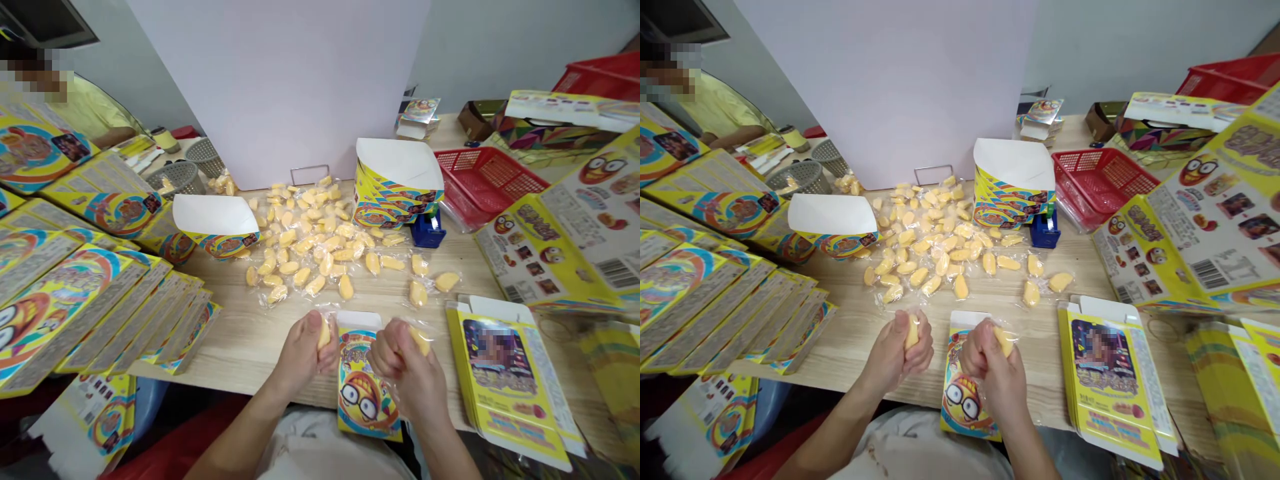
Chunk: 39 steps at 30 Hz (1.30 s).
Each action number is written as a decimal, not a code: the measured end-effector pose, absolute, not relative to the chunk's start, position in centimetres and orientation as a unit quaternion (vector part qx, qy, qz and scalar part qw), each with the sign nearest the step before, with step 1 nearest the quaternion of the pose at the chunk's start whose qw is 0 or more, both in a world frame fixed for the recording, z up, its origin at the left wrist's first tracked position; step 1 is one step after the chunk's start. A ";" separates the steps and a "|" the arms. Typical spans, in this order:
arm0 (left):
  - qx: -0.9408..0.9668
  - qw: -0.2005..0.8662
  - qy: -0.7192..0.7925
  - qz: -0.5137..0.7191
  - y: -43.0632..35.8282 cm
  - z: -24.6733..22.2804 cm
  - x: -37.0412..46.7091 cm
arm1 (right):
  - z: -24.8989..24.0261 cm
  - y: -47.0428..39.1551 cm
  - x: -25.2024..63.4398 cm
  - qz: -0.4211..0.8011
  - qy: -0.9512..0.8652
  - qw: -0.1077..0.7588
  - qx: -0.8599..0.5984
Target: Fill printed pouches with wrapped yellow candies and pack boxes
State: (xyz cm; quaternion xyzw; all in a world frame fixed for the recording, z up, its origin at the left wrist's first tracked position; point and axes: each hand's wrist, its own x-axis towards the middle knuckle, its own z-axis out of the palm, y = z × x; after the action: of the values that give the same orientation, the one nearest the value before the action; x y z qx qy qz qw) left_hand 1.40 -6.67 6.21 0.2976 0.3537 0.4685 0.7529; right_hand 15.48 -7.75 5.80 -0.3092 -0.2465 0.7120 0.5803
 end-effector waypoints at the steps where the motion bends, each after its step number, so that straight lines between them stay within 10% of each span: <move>1: 0.302 0.746 0.363 0.469 -6.5 6.3 1.6 | 5.8 -7.8 15.5 0.712 -0.246 0.581 -0.308; 18: 0.230 0.817 0.303 0.432 -5.9 8.5 1.6 | 7.6 -7.4 17.3 0.731 -0.274 0.528 -0.334; 32: 0.516 0.358 0.708 0.323 3.5 0.3 4.0 | 2.8 -8.4 16.9 0.701 -0.075 0.559 -0.437; 39: 0.454 0.460 0.665 0.373 7.3 -0.6 1.0 | 2.4 -8.7 17.9 0.696 -0.043 0.570 -0.435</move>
State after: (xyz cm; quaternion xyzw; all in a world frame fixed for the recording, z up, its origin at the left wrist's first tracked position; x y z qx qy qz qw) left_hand 1.02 7.26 -0.58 0.4542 0.6654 0.3735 0.4598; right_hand 17.94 -8.70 2.42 -0.4346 -0.0429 0.6961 0.5699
